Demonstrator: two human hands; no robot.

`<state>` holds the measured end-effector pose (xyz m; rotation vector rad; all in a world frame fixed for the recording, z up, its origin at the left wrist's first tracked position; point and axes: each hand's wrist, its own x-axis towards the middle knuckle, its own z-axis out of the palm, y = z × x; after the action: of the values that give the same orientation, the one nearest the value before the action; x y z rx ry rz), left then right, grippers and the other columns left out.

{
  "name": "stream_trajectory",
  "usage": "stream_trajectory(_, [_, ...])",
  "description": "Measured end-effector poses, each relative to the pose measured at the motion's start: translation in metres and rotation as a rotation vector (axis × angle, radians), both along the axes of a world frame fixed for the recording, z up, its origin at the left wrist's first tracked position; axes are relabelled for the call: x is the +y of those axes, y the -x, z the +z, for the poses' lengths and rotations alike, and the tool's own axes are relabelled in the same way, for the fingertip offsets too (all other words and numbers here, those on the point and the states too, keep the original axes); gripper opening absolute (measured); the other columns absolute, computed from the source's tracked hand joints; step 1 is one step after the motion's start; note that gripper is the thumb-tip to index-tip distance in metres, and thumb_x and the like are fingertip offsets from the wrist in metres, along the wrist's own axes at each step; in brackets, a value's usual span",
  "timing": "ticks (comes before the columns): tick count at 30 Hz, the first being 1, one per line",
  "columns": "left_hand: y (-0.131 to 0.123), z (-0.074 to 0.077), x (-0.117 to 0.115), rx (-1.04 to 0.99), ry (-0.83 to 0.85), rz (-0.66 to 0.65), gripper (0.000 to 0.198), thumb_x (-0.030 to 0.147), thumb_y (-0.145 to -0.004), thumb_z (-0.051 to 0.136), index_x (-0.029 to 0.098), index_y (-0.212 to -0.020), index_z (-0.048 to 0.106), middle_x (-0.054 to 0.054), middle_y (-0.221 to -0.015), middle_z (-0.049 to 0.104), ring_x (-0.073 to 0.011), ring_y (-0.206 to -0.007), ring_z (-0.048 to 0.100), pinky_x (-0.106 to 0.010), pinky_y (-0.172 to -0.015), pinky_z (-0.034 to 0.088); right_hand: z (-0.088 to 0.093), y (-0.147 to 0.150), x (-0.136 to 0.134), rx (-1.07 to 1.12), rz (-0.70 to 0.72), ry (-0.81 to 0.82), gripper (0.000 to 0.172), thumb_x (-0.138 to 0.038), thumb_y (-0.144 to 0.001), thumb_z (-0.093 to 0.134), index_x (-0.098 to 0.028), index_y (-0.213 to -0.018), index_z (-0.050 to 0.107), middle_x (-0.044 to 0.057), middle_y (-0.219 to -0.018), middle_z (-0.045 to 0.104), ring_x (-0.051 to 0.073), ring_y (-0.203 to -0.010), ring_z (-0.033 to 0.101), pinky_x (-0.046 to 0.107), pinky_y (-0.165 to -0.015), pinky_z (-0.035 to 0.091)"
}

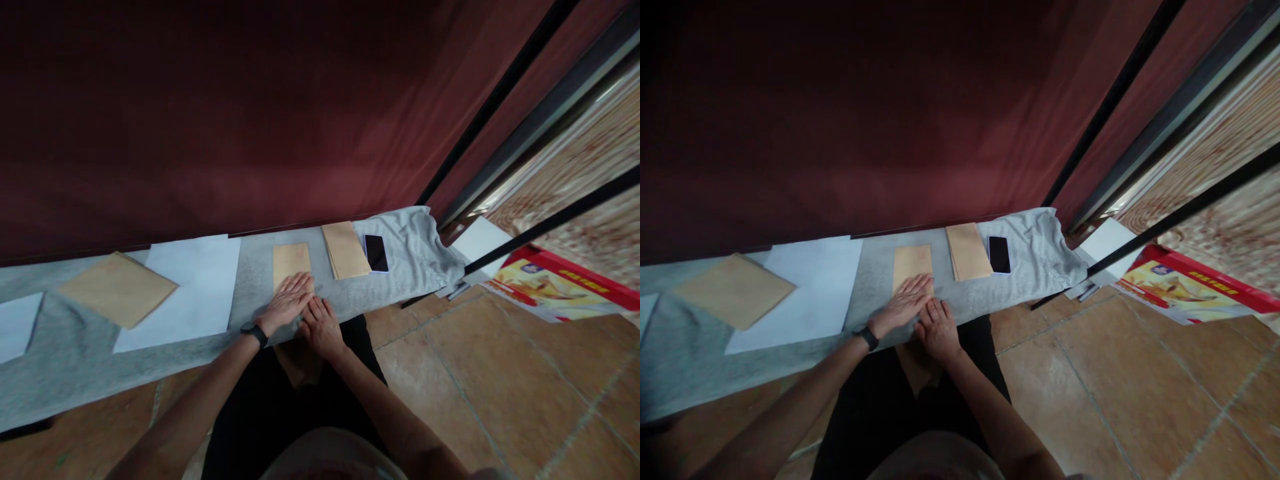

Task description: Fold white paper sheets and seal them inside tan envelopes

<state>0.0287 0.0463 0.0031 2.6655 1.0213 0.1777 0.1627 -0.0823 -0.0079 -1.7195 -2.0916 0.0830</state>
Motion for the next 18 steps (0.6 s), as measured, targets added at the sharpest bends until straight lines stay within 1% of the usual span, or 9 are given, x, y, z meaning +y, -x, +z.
stream_trajectory(2, [0.006,-0.001,-0.014,-0.011,0.014,0.013,0.059,0.039,-0.106,0.022,0.017,-0.160,0.033,-0.009,-0.166,0.034,-0.0210,-0.156,0.025,-0.045,-0.128,0.015,0.000,0.000,0.000,-0.002,0.001,-0.012,0.047,-0.039,-0.104,0.053,-0.014,-0.143,0.058,0.016,-0.149,0.058,0.028,-0.144,0.046,0.048,-0.123,0.030])
stream_trajectory(5, [0.016,-0.005,-0.038,-0.041,0.003,0.068,0.058,0.037,-0.106,0.025,0.016,-0.158,0.038,-0.011,-0.165,0.037,-0.0223,-0.155,0.028,-0.047,-0.128,0.019,0.000,0.000,0.000,-0.011,0.007,-0.030,0.046,-0.037,-0.104,0.053,-0.015,-0.143,0.058,0.014,-0.155,0.051,0.029,-0.145,0.045,0.049,-0.122,0.030])
stream_trajectory(7, [0.022,-0.009,-0.054,-0.085,-0.042,0.155,0.058,0.038,-0.105,0.028,0.012,-0.156,0.041,-0.014,-0.164,0.037,-0.0255,-0.155,0.028,-0.048,-0.127,0.022,-0.001,0.000,0.000,-0.013,0.006,-0.035,0.046,-0.037,-0.104,0.052,-0.016,-0.145,0.056,0.014,-0.158,0.048,0.028,-0.145,0.044,0.049,-0.123,0.029])
stream_trajectory(10, [0.029,-0.014,-0.073,-0.171,-0.099,0.358,0.059,0.038,-0.102,0.036,0.004,-0.150,0.045,-0.023,-0.162,0.037,-0.0323,-0.153,0.031,-0.051,-0.124,0.028,-0.002,0.000,0.000,-0.003,0.002,-0.031,0.048,-0.038,-0.106,0.049,-0.019,-0.150,0.052,0.012,-0.159,0.046,0.027,-0.146,0.043,0.048,-0.123,0.027])
stream_trajectory(13, [0.031,-0.011,-0.080,-0.230,-0.095,0.518,0.056,0.031,-0.098,0.045,0.005,-0.147,0.048,-0.025,-0.159,0.041,-0.0342,-0.149,0.039,-0.050,-0.120,0.035,-0.003,0.001,-0.001,0.006,-0.003,-0.013,0.050,-0.040,-0.106,0.047,-0.021,-0.153,0.048,0.012,-0.161,0.043,0.028,-0.147,0.042,0.048,-0.124,0.025])
stream_trajectory(15, [0.028,-0.003,-0.079,-0.245,-0.069,0.569,0.055,0.027,-0.094,0.049,0.008,-0.146,0.048,-0.023,-0.155,0.048,-0.0332,-0.143,0.047,-0.048,-0.117,0.039,-0.003,0.002,-0.001,0.003,-0.015,0.005,0.052,-0.040,-0.106,0.047,-0.021,-0.154,0.046,0.012,-0.162,0.042,0.028,-0.148,0.041,0.049,-0.124,0.024])
stream_trajectory(18, [0.021,0.011,-0.070,-0.263,-0.010,0.629,0.056,0.023,-0.089,0.056,0.011,-0.144,0.050,-0.021,-0.139,0.062,-0.0316,-0.128,0.059,-0.046,-0.111,0.044,-0.002,0.004,-0.001,-0.004,-0.035,0.026,0.052,-0.039,-0.106,0.046,-0.020,-0.154,0.046,0.012,-0.162,0.042,0.028,-0.149,0.040,0.049,-0.124,0.023])
